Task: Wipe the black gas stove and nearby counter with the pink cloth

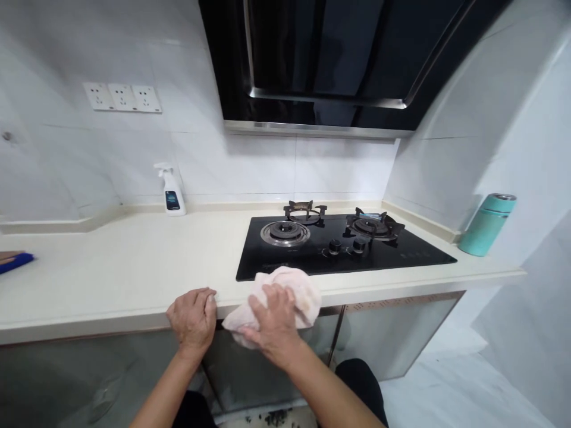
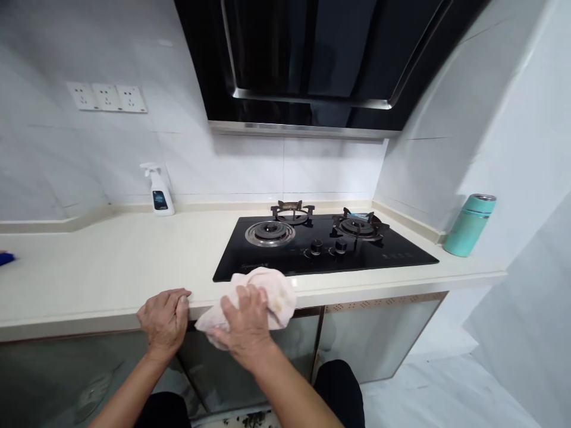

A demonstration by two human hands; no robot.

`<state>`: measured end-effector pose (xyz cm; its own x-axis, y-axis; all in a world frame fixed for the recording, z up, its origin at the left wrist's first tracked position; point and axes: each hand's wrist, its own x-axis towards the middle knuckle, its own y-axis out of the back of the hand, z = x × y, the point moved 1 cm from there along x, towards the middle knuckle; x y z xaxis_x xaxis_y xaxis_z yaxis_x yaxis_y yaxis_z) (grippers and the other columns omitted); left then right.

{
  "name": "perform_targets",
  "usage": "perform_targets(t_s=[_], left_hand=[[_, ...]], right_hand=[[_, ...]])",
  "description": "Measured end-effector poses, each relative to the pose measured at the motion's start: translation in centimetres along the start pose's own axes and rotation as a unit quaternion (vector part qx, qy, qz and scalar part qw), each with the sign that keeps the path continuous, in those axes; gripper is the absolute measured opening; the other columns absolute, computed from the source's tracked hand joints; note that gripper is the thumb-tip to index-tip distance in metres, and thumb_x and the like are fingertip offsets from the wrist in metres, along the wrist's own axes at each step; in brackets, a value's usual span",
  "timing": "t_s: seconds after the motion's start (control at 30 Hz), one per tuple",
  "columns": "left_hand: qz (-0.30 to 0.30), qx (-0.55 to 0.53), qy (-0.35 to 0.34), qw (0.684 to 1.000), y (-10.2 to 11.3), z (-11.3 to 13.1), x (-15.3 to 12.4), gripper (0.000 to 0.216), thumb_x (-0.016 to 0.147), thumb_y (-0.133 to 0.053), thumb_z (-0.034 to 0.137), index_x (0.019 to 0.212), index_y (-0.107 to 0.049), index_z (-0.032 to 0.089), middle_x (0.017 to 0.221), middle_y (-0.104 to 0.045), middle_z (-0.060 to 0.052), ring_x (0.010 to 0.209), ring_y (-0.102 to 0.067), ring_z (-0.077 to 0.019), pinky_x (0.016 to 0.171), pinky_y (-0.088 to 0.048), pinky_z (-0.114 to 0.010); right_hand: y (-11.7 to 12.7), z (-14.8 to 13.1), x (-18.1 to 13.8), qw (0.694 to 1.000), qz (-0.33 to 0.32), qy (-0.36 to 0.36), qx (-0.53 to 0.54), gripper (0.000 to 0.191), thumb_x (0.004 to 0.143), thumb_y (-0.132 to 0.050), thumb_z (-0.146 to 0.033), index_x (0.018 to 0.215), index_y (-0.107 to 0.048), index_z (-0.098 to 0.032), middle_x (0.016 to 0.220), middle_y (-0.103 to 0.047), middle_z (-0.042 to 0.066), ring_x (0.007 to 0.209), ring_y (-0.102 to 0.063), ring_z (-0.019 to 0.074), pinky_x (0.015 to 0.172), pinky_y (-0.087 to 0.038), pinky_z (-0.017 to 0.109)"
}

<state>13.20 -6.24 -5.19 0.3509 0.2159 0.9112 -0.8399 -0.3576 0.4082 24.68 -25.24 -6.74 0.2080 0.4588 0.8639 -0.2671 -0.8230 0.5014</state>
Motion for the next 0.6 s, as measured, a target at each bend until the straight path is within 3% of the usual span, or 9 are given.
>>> perform_targets(t_s=[0.1, 0.17, 0.27, 0.37, 0.5, 0.6], left_hand=[[-0.003, -0.008, -0.019, 1.0, 0.1, -0.5, -0.1, 0.03, 0.104, -0.045, 0.03, 0.097, -0.073, 0.021, 0.099, -0.075, -0.008, 0.093, -0.063, -0.0285, 0.089, -0.039, -0.043], [-0.009, -0.013, -0.028, 0.999, 0.2, -0.7, -0.1, 0.03, 0.104, -0.045, 0.031, 0.099, -0.073, 0.022, 0.102, -0.076, -0.009, 0.095, -0.064, -0.0288, 0.09, -0.04, -0.043], [-0.022, -0.021, -0.042, 0.999, 0.4, -1.0, -0.2, 0.029, 0.104, -0.045, 0.03, 0.103, -0.072, 0.021, 0.106, -0.076, -0.009, 0.099, -0.065, -0.0293, 0.093, -0.041, -0.044], [-0.026, -0.026, -0.053, 0.998, 0.5, -1.1, -0.2, 0.028, 0.103, -0.045, 0.029, 0.106, -0.072, 0.021, 0.109, -0.075, -0.01, 0.1, -0.066, -0.0296, 0.094, -0.042, -0.045], [-0.026, -0.021, -0.051, 0.998, 0.3, -1.2, -0.2, 0.028, 0.103, -0.044, 0.029, 0.108, -0.071, 0.022, 0.11, -0.075, -0.011, 0.101, -0.066, -0.0316, 0.093, -0.043, -0.047], [-0.027, -0.016, -0.042, 0.999, 0.1, -1.3, -0.2, 0.028, 0.103, -0.044, 0.03, 0.108, -0.071, 0.023, 0.11, -0.074, -0.01, 0.101, -0.066, -0.0317, 0.093, -0.043, -0.046]], right_hand=[[-0.2, -0.3, 0.6, 0.999, -0.019, 0.023, 0.013, 0.052, 0.085, -0.074, -0.059, 0.126, -0.062, -0.029, 0.134, -0.057, 0.01, 0.127, -0.046, 0.0322, 0.113, -0.026, 0.056], [0.5, 1.3, 0.3, 0.997, -0.026, 0.065, 0.009, 0.051, 0.084, -0.078, -0.052, 0.127, -0.061, -0.029, 0.136, -0.058, 0.008, 0.131, -0.046, 0.0304, 0.115, -0.025, 0.052], [2.5, 5.4, -1.0, 0.993, -0.047, 0.104, 0.003, 0.068, 0.08, -0.084, -0.049, 0.137, -0.055, -0.025, 0.142, -0.058, 0.011, 0.137, -0.044, 0.0294, 0.119, -0.023, 0.049], [5.4, 10.3, -2.6, 0.993, -0.102, 0.056, -0.019, 0.084, 0.079, -0.084, -0.05, 0.148, -0.047, -0.019, 0.145, -0.056, 0.016, 0.139, -0.045, 0.0296, 0.122, -0.021, 0.05], [10.4, 17.3, -4.9, 0.979, -0.16, -0.05, -0.117, 0.083, 0.075, -0.085, -0.05, 0.147, -0.051, -0.024, 0.156, -0.046, 0.017, 0.147, -0.035, 0.0372, 0.122, -0.012, 0.065], [13.9, 22.6, -6.6, 0.951, -0.192, -0.126, -0.206, 0.084, 0.071, -0.086, -0.051, 0.145, -0.054, -0.027, 0.163, -0.036, 0.016, 0.151, -0.026, 0.0421, 0.118, -0.01, 0.072]])
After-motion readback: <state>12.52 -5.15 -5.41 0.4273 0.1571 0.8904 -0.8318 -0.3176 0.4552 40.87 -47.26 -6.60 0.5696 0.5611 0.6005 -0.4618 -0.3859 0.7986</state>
